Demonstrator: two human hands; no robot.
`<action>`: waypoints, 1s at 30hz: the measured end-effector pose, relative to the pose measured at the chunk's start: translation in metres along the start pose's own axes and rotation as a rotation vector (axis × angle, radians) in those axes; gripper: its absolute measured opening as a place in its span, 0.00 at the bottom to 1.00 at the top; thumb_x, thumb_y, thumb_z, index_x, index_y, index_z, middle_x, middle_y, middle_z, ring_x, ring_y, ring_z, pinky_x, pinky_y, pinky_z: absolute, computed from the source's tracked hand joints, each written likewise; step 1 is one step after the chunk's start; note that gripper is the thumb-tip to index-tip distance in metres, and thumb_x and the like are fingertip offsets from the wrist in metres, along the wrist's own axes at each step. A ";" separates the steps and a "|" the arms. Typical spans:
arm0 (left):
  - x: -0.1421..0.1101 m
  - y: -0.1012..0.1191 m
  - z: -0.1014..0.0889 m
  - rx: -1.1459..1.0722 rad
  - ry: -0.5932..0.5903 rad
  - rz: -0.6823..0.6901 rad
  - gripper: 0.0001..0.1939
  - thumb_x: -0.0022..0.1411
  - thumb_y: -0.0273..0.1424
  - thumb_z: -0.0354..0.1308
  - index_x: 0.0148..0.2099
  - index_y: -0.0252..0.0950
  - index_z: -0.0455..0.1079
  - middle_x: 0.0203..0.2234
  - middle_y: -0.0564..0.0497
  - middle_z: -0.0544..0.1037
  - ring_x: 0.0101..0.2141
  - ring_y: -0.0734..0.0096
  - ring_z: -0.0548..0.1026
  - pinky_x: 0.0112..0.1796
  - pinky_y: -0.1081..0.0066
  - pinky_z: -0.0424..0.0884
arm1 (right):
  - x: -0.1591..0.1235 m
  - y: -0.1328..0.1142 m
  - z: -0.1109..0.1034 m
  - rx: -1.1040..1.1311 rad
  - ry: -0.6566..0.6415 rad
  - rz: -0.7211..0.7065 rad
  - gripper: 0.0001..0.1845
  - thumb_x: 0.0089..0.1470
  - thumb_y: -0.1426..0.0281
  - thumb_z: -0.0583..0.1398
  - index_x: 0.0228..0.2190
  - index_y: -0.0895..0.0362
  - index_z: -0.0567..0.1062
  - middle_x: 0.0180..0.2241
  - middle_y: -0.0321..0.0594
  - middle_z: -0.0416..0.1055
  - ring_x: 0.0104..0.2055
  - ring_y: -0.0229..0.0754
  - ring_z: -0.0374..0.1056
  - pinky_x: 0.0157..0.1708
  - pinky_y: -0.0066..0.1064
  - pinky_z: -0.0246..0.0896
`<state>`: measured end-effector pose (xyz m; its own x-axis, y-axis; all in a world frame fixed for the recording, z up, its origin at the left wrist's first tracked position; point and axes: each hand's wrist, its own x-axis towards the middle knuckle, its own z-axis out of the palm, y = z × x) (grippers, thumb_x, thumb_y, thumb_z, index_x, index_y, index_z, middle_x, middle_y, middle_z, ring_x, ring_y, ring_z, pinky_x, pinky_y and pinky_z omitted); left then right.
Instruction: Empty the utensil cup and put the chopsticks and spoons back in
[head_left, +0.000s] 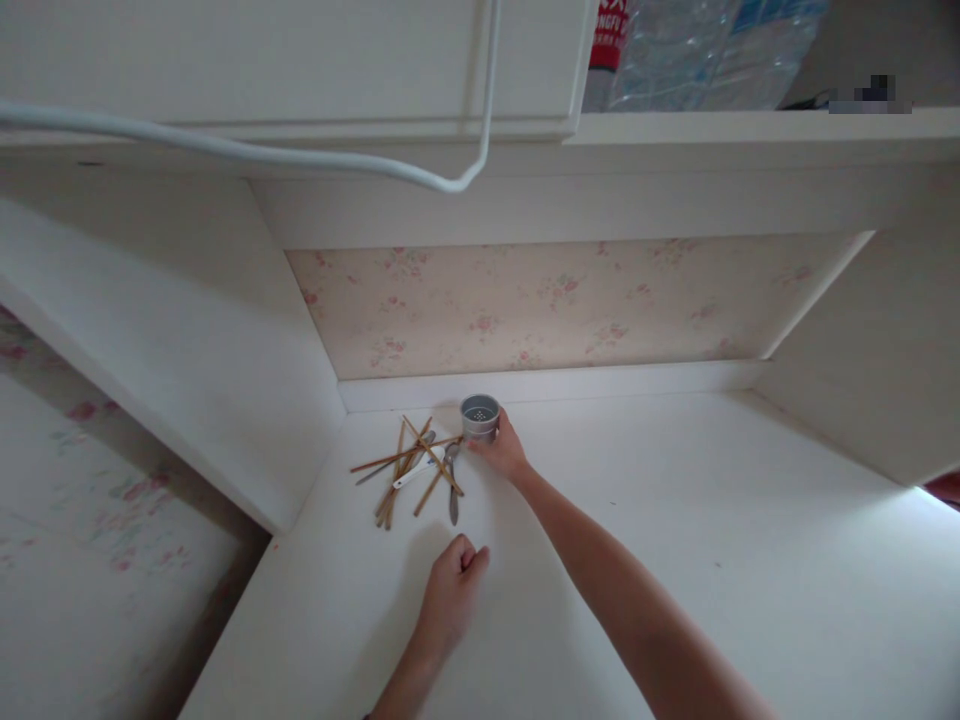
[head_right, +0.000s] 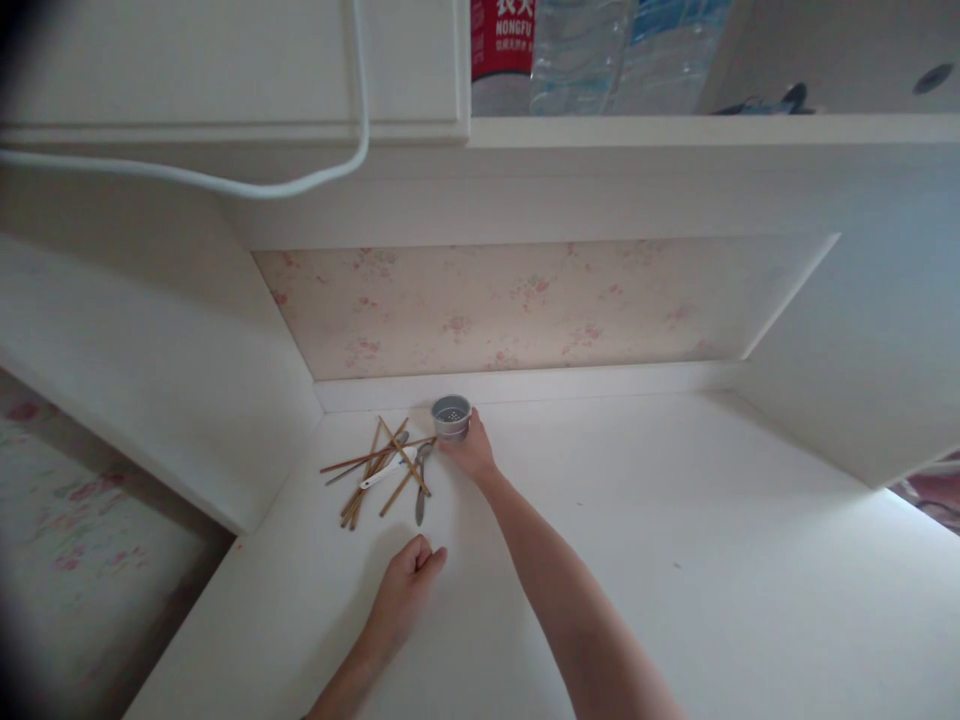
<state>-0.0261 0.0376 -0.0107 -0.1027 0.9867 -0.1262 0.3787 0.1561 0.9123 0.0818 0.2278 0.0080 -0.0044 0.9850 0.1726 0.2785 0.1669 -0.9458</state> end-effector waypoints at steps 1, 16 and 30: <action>0.000 0.000 -0.001 -0.009 -0.006 -0.004 0.21 0.58 0.45 0.50 0.24 0.41 0.45 0.19 0.60 0.50 0.23 0.74 0.53 0.26 0.71 0.51 | -0.006 0.002 -0.001 -0.004 0.011 0.013 0.48 0.33 0.64 0.70 0.56 0.58 0.59 0.54 0.50 0.64 0.55 0.50 0.61 0.52 0.41 0.57; -0.006 0.006 0.001 -0.085 -0.051 0.030 0.21 0.61 0.49 0.48 0.25 0.39 0.56 0.20 0.58 0.59 0.26 0.70 0.61 0.30 0.73 0.59 | -0.208 -0.012 -0.036 0.028 -0.393 0.040 0.23 0.61 0.55 0.53 0.22 0.57 0.72 0.18 0.32 0.62 0.21 0.33 0.54 0.22 0.27 0.48; -0.009 0.001 0.003 -0.052 -0.084 0.061 0.19 0.62 0.46 0.49 0.26 0.39 0.59 0.19 0.58 0.64 0.24 0.71 0.64 0.27 0.74 0.59 | -0.203 -0.017 -0.041 0.052 -0.453 0.039 0.27 0.60 0.52 0.52 0.19 0.57 0.68 0.17 0.31 0.61 0.21 0.32 0.54 0.22 0.25 0.48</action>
<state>-0.0222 0.0286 -0.0101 -0.0028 0.9950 -0.1002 0.3331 0.0954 0.9380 0.1169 0.0236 -0.0002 -0.4178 0.9085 0.0099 0.2385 0.1202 -0.9637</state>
